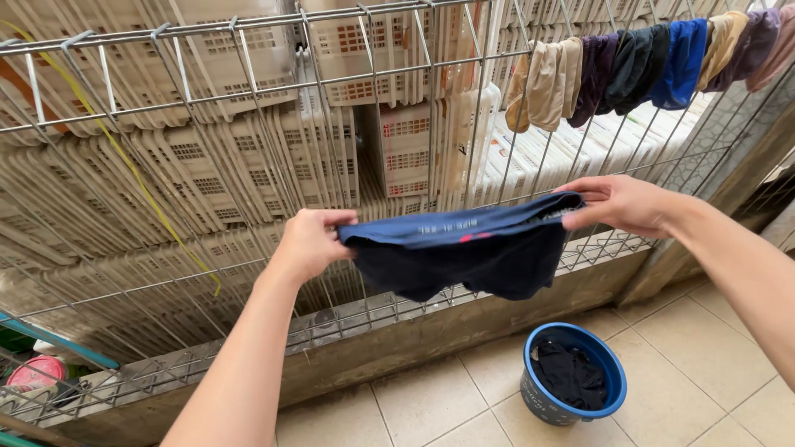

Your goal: Hanging various pieces of washed underwear on a wire drying rack.

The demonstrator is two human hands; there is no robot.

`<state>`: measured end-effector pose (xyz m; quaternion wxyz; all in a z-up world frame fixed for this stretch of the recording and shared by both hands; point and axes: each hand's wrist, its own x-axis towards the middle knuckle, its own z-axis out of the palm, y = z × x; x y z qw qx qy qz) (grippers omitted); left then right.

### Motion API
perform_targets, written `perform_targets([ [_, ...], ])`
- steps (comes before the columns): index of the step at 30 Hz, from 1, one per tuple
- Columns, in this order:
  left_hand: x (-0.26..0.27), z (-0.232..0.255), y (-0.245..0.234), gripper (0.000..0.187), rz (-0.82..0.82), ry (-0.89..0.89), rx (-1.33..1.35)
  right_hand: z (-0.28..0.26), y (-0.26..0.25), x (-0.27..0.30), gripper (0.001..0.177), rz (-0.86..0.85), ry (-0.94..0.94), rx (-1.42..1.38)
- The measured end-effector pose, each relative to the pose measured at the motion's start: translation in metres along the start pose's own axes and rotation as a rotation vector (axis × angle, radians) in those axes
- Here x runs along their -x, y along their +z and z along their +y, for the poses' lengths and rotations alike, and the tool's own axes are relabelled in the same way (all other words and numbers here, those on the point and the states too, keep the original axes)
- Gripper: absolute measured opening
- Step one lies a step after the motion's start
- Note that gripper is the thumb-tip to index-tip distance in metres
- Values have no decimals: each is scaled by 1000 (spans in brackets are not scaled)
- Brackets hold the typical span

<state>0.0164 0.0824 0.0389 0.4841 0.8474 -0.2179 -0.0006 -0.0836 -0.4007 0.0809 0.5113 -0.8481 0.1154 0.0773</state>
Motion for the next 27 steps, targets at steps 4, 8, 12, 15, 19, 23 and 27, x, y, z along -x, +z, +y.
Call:
perform_targets([
  [4,9,6,3,25,25,-182,113,43,-13,-26,51,128,-171,203],
  [8,-3,-1,16,31,84,-226,-5,40,3,-22,42,202,-52,-30],
  [12,-24,-43,46,31,174,-128,193,22,44,0,42,254,60,-102],
  [15,-12,-34,55,30,76,-451,82,74,43,-21,38,267,189,-20],
  [19,-13,-65,62,22,-26,-836,283,114,29,-32,33,57,325,-461],
  [23,4,-58,54,27,-237,-712,792,92,22,-1,43,-170,324,-334],
  [27,37,-24,77,53,-520,-469,136,61,47,17,68,-265,167,-144],
])
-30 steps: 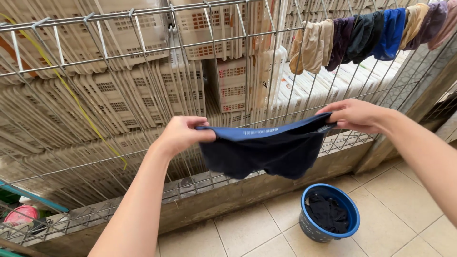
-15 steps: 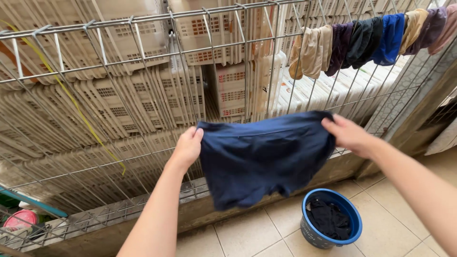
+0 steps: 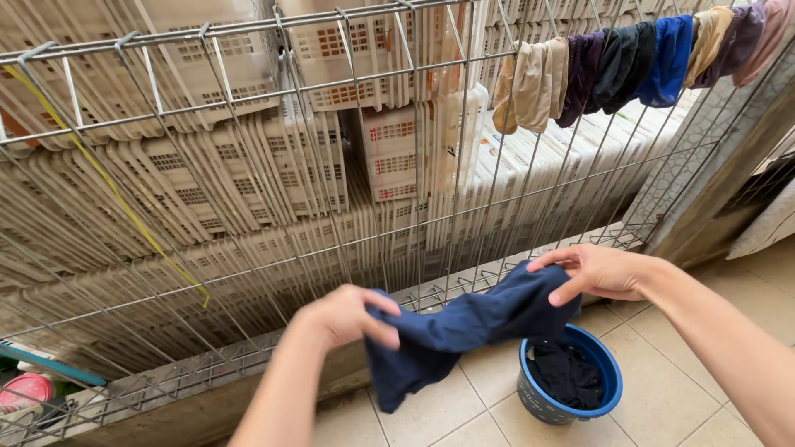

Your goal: Hanging various pieces of washed underwear on a wire drying rack.

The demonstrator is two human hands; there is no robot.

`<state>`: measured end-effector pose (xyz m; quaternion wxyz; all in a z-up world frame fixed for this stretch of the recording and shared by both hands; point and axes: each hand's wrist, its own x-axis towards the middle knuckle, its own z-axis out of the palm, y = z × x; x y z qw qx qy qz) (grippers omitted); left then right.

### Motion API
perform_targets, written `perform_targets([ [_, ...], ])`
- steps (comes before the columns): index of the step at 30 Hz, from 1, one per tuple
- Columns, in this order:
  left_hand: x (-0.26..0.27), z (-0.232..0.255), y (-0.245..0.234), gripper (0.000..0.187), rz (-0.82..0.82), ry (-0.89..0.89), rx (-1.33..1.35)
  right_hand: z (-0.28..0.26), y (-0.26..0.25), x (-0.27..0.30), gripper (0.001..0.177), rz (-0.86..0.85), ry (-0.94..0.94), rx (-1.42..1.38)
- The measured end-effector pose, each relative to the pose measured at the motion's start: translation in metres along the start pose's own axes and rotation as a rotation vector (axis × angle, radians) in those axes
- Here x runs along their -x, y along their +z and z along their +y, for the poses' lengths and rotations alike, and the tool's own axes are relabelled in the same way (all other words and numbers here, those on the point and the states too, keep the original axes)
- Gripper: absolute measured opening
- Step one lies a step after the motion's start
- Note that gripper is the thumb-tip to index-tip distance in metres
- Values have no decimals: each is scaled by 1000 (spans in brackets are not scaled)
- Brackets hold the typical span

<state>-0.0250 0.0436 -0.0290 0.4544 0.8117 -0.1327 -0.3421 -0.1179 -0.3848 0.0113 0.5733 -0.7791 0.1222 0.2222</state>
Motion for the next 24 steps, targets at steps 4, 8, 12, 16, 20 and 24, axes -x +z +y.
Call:
perform_targets([
  [4,-40,-78,63,47,66,92,-297,28,-14,-25,47,242,2,656],
  [8,-34,-105,73,20,112,-50,-221,46,-43,-36,33,336,6,883],
  [12,-72,-151,52,12,300,398,-55,8,-52,-14,30,571,-294,691],
  [16,-36,-82,31,24,285,270,417,-46,-48,-1,28,574,-531,451],
  [20,-35,-60,6,41,418,317,487,-97,-21,13,26,741,-619,478],
  [24,-5,11,-16,35,632,323,650,-99,-24,0,29,788,-723,346],
])
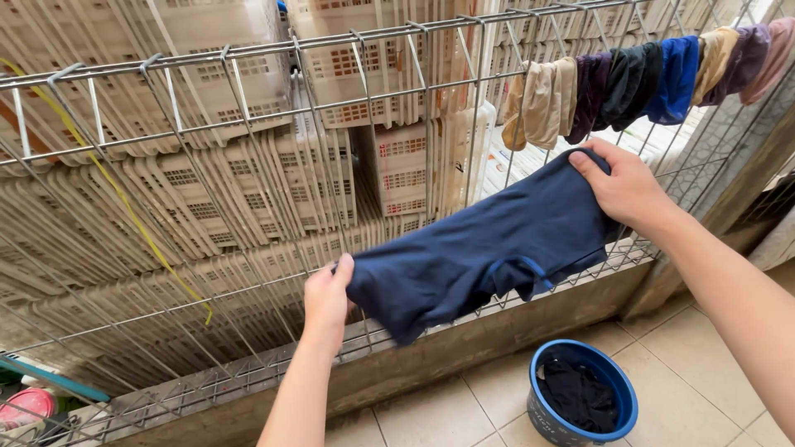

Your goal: Hanging various pieces of washed underwear on a wire drying rack.

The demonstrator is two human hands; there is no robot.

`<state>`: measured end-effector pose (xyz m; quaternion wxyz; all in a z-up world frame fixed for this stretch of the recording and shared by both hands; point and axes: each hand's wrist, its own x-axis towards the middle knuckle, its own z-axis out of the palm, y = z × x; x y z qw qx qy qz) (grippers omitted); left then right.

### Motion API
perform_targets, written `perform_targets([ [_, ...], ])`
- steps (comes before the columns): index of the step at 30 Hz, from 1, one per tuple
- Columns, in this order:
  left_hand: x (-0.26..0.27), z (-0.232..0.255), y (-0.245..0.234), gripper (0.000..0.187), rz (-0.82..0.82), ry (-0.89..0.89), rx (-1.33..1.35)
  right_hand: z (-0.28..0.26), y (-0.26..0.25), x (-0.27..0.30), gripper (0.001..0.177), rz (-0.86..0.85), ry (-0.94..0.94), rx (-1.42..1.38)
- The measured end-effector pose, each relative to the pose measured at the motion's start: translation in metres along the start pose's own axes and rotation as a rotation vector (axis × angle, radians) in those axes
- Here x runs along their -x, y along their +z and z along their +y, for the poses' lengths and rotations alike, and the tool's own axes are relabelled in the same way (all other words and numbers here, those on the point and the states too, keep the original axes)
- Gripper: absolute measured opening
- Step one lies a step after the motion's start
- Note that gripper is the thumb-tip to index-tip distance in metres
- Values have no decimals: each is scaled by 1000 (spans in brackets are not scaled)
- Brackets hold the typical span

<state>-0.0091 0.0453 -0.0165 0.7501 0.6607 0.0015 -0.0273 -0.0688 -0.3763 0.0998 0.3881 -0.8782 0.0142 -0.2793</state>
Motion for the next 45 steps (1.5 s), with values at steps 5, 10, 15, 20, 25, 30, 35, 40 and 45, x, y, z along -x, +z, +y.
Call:
perform_targets([
  [5,-40,49,20,34,259,446,-330,11,17,8,38,-14,346,-375],
  [10,-52,160,52,53,-112,107,-544,36,29,19,47,-347,556,-518],
  [15,-92,223,88,38,-409,134,-876,85,40,11,52,-391,667,-617],
  [20,-148,238,173,26,-547,486,-770,120,52,-4,59,-320,692,-774],
  [25,-202,229,303,13,109,1476,-690,136,66,-33,57,-142,730,-1007],
  [30,-230,192,356,1,424,1794,-830,148,105,-59,46,-49,657,-1069],
  [35,-257,167,355,4,351,1992,-1030,147,134,-73,41,-55,750,-985],
  [40,-279,148,376,6,307,1451,-1458,130,145,-87,39,-46,802,-1014],
  [45,-277,169,406,10,273,1048,-1471,131,160,-110,39,36,708,-1004],
])
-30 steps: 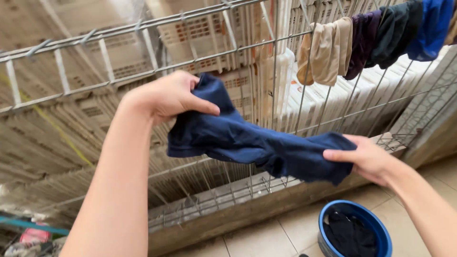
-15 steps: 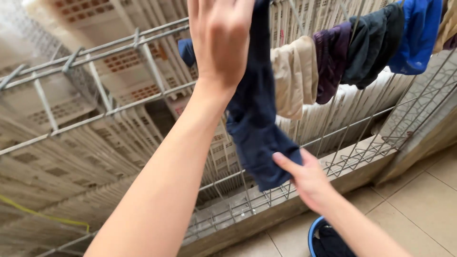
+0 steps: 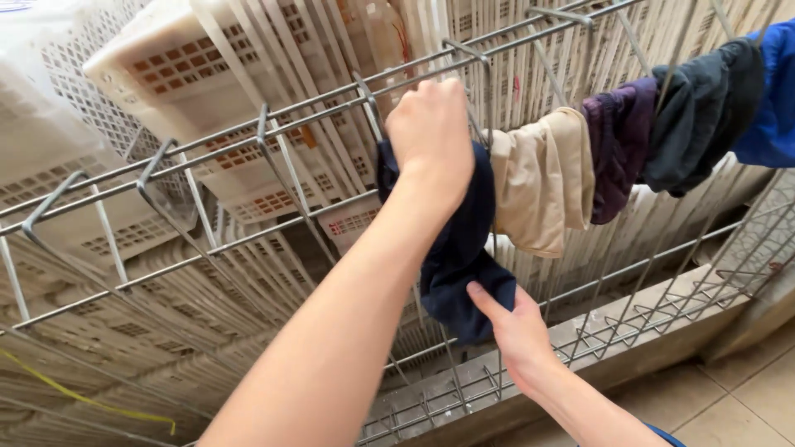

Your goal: Hanging various pieces of washed underwear on a wire drying rack.

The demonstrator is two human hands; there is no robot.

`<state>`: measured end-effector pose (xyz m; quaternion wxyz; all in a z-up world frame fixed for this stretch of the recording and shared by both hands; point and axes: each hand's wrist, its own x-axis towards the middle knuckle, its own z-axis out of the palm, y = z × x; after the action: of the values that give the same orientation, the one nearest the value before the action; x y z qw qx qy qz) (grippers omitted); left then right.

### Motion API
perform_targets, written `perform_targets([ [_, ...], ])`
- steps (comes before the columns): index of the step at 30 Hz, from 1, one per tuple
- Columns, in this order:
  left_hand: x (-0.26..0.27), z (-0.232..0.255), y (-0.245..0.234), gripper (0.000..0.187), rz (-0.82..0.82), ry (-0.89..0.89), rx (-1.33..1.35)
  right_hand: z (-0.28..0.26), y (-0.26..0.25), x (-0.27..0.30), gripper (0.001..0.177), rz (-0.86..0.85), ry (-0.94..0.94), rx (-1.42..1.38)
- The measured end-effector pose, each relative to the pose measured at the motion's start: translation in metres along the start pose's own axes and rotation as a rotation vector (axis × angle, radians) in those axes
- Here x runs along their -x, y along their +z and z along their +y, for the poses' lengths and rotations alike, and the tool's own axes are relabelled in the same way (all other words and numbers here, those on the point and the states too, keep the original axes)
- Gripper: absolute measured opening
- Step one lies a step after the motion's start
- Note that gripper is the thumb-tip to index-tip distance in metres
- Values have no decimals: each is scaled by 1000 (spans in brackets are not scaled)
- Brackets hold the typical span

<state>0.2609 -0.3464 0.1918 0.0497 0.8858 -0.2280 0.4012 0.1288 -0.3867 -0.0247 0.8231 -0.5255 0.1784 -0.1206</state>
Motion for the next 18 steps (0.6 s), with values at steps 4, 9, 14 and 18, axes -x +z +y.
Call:
perform_targets([
  [4,-14,8,14,12,-225,-180,112,-6,12,-8,41,46,-17,42],
  [9,-41,6,34,31,-421,-209,47,-1,17,-27,40,52,-83,88],
  [14,-65,-5,62,35,-519,-297,49,7,17,-50,40,60,-99,97],
  [18,-59,-12,95,23,-208,-353,121,13,16,-50,37,90,-109,95],
])
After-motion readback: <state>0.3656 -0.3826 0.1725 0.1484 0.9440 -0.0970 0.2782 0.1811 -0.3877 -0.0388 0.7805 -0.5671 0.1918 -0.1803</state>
